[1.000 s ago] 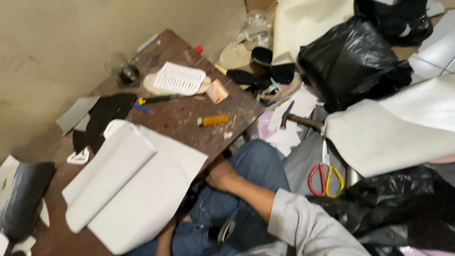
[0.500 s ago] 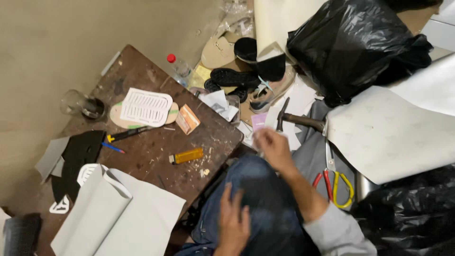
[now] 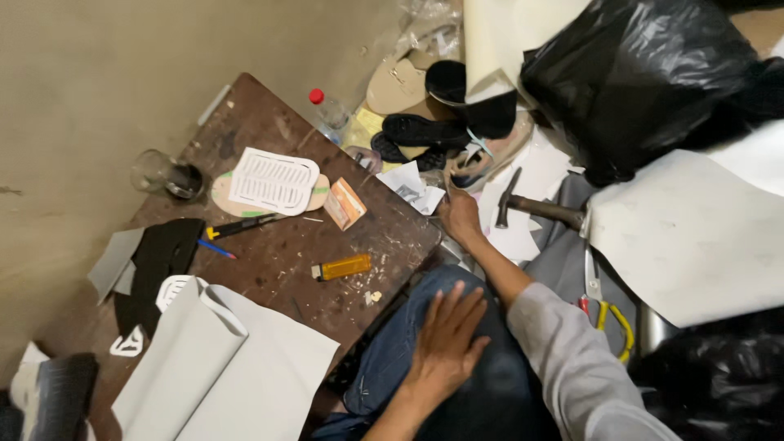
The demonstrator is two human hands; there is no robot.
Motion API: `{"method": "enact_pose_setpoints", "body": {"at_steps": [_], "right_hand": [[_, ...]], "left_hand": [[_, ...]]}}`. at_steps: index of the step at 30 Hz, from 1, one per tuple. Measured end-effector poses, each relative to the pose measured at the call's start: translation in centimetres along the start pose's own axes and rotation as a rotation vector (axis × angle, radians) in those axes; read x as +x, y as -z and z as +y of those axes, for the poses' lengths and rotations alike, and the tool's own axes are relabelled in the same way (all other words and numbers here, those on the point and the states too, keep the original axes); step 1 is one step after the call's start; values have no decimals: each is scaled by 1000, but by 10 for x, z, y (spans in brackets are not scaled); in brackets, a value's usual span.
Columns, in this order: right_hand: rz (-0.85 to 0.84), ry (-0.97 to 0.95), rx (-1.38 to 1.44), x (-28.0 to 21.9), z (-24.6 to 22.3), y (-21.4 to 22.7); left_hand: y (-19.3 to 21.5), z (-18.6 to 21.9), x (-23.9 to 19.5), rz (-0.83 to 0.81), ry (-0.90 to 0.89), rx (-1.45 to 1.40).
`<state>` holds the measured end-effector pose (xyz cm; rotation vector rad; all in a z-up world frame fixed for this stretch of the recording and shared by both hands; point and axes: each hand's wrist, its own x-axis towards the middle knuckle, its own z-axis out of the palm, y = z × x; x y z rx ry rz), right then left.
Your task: The person sits cross-legged and uses a thin pointed tool to trace lines on a white paper mask template placed on a sheet of white material. They handle the template and the sheet, then lift the template to reveal the traced pattern.
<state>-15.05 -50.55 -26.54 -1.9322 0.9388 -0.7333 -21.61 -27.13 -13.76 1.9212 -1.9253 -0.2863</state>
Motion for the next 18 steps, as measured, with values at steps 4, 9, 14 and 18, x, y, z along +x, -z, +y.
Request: {"method": "enact_pose_setpoints", "body": {"at_steps": [4, 9, 14, 18], "right_hand": [[51, -69, -73, -44, 36, 36], [203, -106, -32, -110, 84, 79], [383, -190, -11, -149, 97, 117], [301, -383, 137, -161, 11, 178]], "left_hand": [[11, -3, -1, 64, -47, -70], [16, -1, -1, 41, -58, -91], [12, -2, -4, 7, -26, -52], [8, -4, 0, 37, -11, -77]]}}
